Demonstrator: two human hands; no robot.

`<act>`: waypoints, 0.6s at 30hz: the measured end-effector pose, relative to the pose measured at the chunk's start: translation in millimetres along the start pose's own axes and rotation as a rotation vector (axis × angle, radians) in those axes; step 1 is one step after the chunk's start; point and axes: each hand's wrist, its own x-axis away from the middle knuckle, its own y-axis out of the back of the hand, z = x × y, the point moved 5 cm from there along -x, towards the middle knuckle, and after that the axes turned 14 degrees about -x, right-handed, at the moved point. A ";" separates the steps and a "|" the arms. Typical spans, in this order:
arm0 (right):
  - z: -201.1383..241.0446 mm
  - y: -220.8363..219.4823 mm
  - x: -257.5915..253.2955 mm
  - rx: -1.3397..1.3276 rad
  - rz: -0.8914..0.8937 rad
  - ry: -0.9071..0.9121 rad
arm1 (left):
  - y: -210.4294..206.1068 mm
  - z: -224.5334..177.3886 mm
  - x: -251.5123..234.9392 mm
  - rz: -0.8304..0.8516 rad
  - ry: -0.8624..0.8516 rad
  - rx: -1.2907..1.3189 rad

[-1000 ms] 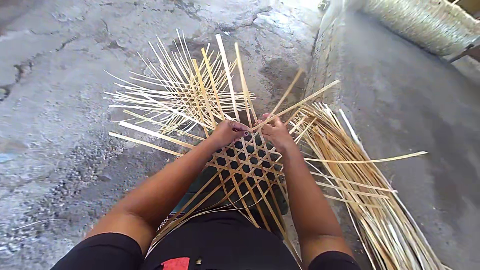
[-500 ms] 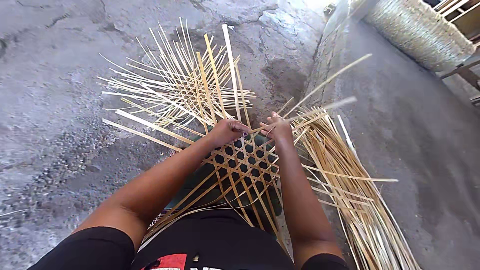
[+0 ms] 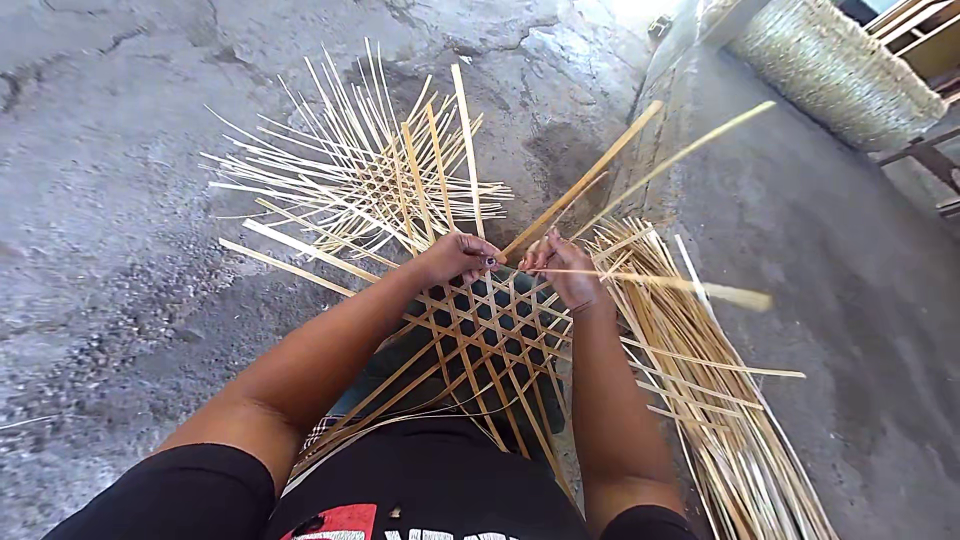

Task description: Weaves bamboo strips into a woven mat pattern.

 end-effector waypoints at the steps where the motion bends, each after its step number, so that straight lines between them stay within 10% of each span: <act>1: -1.0 -1.6 1.1 0.011 0.014 0.048 | -1.6 0.6 -3.5 -0.065 0.037 -0.057; 6: 6.8 -21.0 23.4 0.412 -0.235 0.266 | -11.6 -12.9 1.1 -0.303 0.163 -0.519; 12: -14.1 -29.2 82.7 0.784 -0.506 0.292 | -32.2 -16.4 52.3 -0.536 -0.217 -0.763; 18: -60.8 10.8 130.0 0.005 -0.923 0.186 | -54.5 -4.5 45.0 -0.189 -0.175 -1.165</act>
